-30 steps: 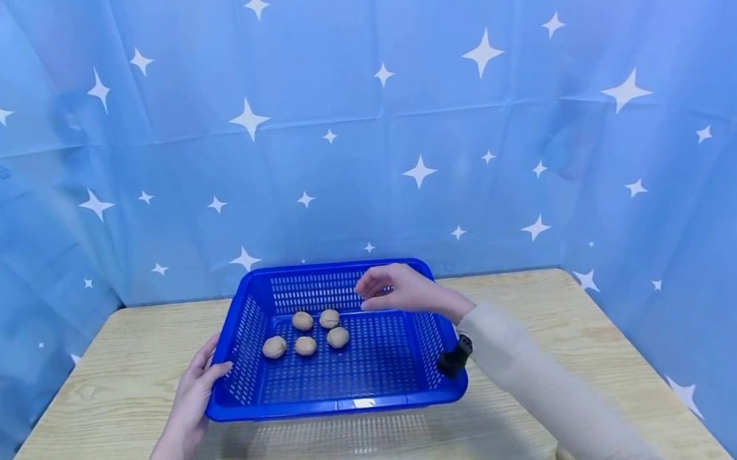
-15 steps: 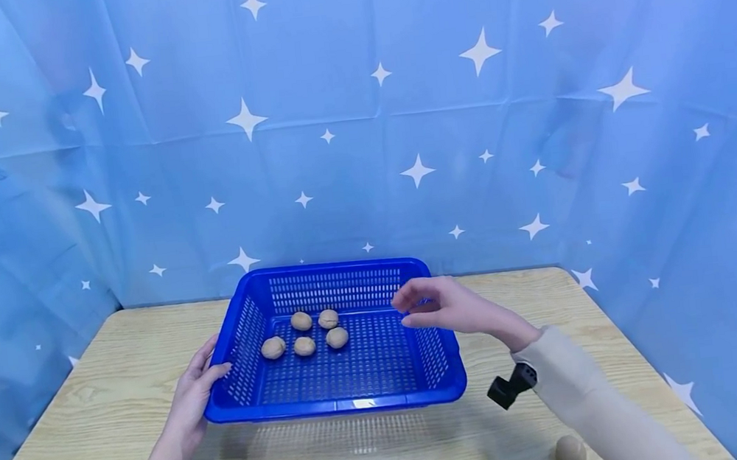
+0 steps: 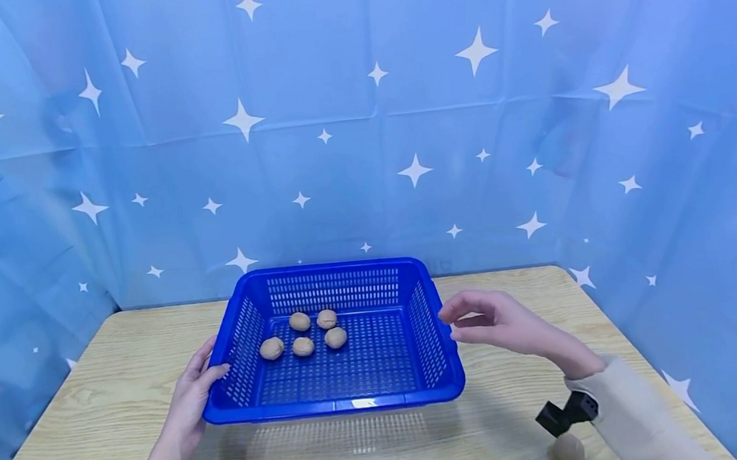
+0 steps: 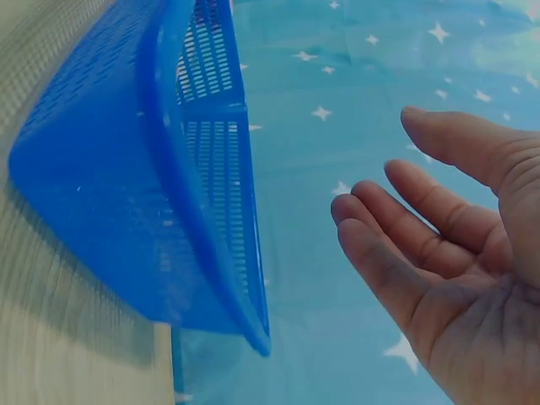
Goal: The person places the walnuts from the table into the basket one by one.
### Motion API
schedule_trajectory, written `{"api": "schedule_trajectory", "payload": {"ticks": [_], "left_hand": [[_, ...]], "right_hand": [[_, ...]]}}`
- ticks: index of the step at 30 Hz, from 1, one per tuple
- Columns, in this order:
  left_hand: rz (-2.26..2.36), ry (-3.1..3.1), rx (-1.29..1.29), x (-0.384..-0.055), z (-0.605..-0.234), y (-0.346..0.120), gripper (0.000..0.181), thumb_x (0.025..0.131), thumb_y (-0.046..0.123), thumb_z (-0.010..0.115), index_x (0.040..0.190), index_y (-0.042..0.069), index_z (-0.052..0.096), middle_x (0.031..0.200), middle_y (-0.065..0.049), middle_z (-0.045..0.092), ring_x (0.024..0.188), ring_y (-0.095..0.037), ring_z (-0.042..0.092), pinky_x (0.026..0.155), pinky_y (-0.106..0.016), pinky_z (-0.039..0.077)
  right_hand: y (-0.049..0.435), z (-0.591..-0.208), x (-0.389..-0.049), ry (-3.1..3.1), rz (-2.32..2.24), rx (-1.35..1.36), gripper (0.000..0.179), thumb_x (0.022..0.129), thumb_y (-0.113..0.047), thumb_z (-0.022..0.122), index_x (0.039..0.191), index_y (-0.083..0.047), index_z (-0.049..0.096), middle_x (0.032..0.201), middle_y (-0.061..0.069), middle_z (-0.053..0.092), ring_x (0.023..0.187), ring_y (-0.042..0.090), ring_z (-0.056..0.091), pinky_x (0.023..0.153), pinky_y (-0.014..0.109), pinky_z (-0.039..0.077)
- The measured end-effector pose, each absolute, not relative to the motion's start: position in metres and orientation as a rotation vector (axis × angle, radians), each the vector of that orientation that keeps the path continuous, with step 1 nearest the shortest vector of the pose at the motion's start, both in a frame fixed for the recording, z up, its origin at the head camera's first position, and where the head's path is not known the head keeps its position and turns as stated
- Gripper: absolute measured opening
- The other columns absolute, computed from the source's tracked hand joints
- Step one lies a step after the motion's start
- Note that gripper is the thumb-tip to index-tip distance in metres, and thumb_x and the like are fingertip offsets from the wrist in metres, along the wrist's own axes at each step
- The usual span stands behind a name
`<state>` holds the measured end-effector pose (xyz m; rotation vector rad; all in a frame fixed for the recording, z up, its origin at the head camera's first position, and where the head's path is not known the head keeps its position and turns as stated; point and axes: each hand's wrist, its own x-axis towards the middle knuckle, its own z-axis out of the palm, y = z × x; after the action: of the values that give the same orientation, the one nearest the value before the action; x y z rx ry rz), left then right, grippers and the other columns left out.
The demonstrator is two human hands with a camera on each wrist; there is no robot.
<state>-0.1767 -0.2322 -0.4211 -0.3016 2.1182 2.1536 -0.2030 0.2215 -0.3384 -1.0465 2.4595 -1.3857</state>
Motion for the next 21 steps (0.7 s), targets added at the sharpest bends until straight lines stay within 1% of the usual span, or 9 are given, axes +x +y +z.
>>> {"api": "schedule_trajectory", "payload": {"ticks": [2,5,7,10,13,17,21], "left_hand": [[2.157,2.115,-0.303,-0.177,-0.421,-0.232,0.066,0.097,0.019,0.047,0.152,0.017,0.011,0.151,-0.011,0.021,0.096,0.003,0.049,0.08,-0.021,0.042],[2.149,2.117,-0.301,-0.177,-0.421,-0.232,0.066,0.097,0.02,0.048,0.152,0.017,0.011,0.152,-0.011,0.021,0.096,0.003,0.049,0.081,-0.02,0.042],[2.143,2.115,-0.309,-0.176,-0.421,-0.233,0.067,0.097,0.021,0.048,0.152,0.018,0.011,0.152,-0.01,0.021,0.097,0.002,0.049,0.081,-0.02,0.042],[2.137,2.109,-0.318,-0.177,-0.421,-0.233,0.067,0.097,0.022,0.048,0.152,0.019,0.011,0.152,-0.01,0.021,0.097,0.002,0.048,0.081,-0.02,0.041],[2.136,2.106,-0.317,-0.178,-0.421,-0.233,0.067,0.097,0.022,0.048,0.152,0.02,0.011,0.152,-0.009,0.02,0.097,0.002,0.048,0.081,-0.021,0.042],[2.127,2.108,-0.314,-0.178,-0.421,-0.233,0.067,0.097,0.022,0.048,0.152,0.02,0.01,0.152,-0.009,0.02,0.097,0.002,0.048,0.081,-0.021,0.042],[2.125,2.108,-0.328,-0.178,-0.421,-0.233,0.066,0.097,0.023,0.048,0.152,0.02,0.011,0.151,-0.009,0.02,0.097,0.001,0.048,0.081,-0.021,0.041]], "right_hand": [[0.229,-0.341,-0.198,2.458,-1.397,-1.055,0.02,0.09,-0.004,0.06,0.11,0.001,0.059,0.11,0.018,0.06,0.102,0.022,0.06,0.081,0.031,0.051],[0.242,-0.345,-0.19,2.472,-1.393,-1.049,0.02,0.091,-0.003,0.059,0.11,0.0,0.059,0.108,0.01,0.061,0.102,0.012,0.059,0.081,0.029,0.051],[0.25,-0.349,-0.185,2.471,-1.402,-1.037,0.02,0.09,-0.002,0.058,0.11,-0.001,0.059,0.108,0.006,0.061,0.101,0.008,0.059,0.08,0.029,0.051],[0.264,-0.355,-0.176,2.455,-1.431,-0.993,0.021,0.09,-0.001,0.058,0.112,0.002,0.058,0.108,0.001,0.062,0.101,0.006,0.059,0.08,0.027,0.051],[0.278,-0.363,-0.168,2.416,-1.488,-0.957,0.024,0.09,0.002,0.056,0.113,0.008,0.055,0.109,-0.003,0.061,0.101,0.006,0.059,0.08,0.025,0.05],[0.297,-0.375,-0.158,2.363,-1.558,-0.919,0.027,0.09,0.005,0.054,0.116,0.013,0.051,0.111,-0.004,0.061,0.102,0.007,0.059,0.081,0.025,0.05],[0.318,-0.391,-0.149,2.319,-1.57,-0.873,0.028,0.09,0.007,0.053,0.117,0.013,0.049,0.112,-0.005,0.062,0.104,0.005,0.058,0.079,0.026,0.05]]}}
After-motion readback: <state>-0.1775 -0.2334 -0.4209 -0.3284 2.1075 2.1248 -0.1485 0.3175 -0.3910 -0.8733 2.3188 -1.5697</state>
